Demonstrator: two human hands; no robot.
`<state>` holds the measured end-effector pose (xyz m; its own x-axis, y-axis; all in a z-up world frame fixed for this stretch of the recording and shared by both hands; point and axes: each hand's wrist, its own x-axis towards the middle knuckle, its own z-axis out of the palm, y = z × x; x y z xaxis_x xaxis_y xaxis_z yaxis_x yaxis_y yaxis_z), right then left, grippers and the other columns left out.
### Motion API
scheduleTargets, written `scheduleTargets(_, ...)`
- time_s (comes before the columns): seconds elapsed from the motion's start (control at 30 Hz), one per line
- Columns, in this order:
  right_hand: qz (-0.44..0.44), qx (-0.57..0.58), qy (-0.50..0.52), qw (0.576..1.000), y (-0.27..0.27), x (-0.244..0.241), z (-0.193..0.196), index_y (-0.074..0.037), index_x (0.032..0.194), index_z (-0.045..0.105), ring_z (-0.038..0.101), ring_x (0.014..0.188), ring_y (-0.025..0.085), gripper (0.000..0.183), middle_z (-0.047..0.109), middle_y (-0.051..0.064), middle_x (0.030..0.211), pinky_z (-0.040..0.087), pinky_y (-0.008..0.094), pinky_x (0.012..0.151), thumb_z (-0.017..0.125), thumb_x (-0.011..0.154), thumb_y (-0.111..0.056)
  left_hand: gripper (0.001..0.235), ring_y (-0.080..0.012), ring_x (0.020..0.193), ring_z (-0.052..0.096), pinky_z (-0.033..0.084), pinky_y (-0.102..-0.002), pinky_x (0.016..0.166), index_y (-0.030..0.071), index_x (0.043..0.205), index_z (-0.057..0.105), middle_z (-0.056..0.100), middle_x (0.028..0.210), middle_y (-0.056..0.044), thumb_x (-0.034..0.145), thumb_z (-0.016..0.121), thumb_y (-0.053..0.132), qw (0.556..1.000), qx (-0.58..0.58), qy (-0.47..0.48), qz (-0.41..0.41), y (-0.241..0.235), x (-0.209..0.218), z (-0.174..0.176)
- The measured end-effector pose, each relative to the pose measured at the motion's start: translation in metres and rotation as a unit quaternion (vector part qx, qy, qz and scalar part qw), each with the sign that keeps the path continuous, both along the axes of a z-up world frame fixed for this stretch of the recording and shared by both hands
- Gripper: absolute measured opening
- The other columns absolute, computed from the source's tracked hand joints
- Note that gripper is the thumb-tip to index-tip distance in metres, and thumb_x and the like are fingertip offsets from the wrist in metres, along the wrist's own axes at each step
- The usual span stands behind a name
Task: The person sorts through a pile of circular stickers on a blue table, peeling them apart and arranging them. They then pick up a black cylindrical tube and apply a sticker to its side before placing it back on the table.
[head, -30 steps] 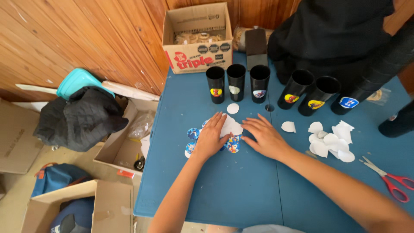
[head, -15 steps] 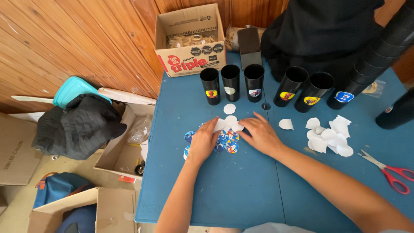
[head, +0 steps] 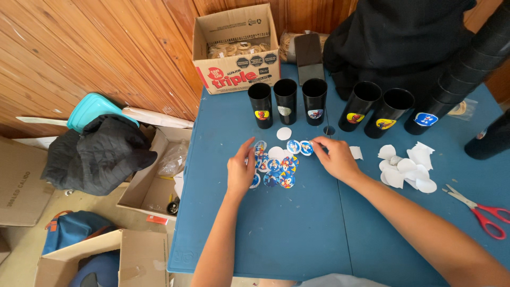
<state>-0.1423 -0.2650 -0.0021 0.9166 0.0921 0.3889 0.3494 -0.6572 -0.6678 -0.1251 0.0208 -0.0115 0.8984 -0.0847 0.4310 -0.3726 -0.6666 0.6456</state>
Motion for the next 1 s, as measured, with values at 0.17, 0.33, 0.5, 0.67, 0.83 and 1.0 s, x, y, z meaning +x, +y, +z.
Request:
scheduleTargets(0.17,-0.006,0.109,0.068,0.992,-0.002,0.002,-0.003,-0.008,0.103,0.078,0.077,0.091,0.026,0.014,0.080,0.011,0.091,0.061,0.038,0.084,0.066,0.100,-0.016,0.032,-0.0397,0.119,0.066,0.054,-0.046,0.099,0.002,0.125,0.071,0.073,0.119,-0.021,0.093,0.072,0.008,0.997,0.023,-0.061,-0.041,-0.008,-0.006,0.020)
scheduleTargets(0.33,0.011,0.112,0.079,0.991,0.001,-0.005,0.007,-0.008,0.102,0.078,0.077,0.088,0.026,0.015,0.080,0.012,0.088,0.061,0.038,0.080,0.066,0.099,-0.015,0.037,-0.0389,0.122,0.064,0.051,-0.047,0.104,0.003,0.119,0.073,0.072,0.116,-0.018,0.089,0.083,0.024,0.992,-0.002,-0.077,-0.100,-0.029,-0.008,0.011)
scheduleTargets(0.5,0.022,0.095,0.082,0.992,0.007,-0.012,0.019,-0.010,0.101,0.078,0.078,0.087,0.023,0.015,0.081,0.009,0.086,0.061,0.036,0.079,0.066,0.100,-0.018,0.035,-0.0320,0.120,0.068,0.051,-0.044,0.105,0.008,0.118,0.076,0.076,0.112,-0.010,0.089,0.083,0.027,0.990,-0.031,-0.032,-0.135,-0.035,-0.012,0.005)
scheduleTargets(0.67,0.037,0.095,0.084,0.991,0.014,-0.019,0.023,-0.007,0.102,0.079,0.078,0.086,0.026,0.017,0.081,0.012,0.086,0.061,0.037,0.080,0.066,0.099,-0.018,0.066,-0.0357,0.128,0.062,0.034,-0.057,0.118,0.004,0.130,0.069,0.074,0.120,-0.017,0.074,0.094,0.029,0.987,0.028,-0.010,-0.159,-0.040,-0.023,0.017)
scheduleTargets(0.83,0.049,0.113,0.081,0.989,0.018,-0.020,0.026,-0.005,0.102,0.078,0.078,0.088,0.026,0.017,0.081,0.013,0.087,0.061,0.038,0.081,0.067,0.099,-0.018,0.057,-0.0319,0.125,0.065,0.033,-0.056,0.119,0.005,0.130,0.070,0.075,0.119,-0.014,0.081,0.090,0.026,0.989,0.039,-0.002,-0.144,-0.039,-0.020,0.009)
scheduleTargets(1.0,0.067,0.122,0.084,0.987,0.018,-0.017,0.023,-0.005,0.100,0.079,0.078,0.089,0.026,0.014,0.081,0.012,0.088,0.061,0.039,0.083,0.074,0.093,-0.016,0.055,-0.0330,0.122,0.067,0.034,-0.057,0.119,0.002,0.129,0.070,0.075,0.118,-0.017,0.081,0.089,0.022,0.989,0.023,0.009,-0.145,-0.037,-0.021,0.019)
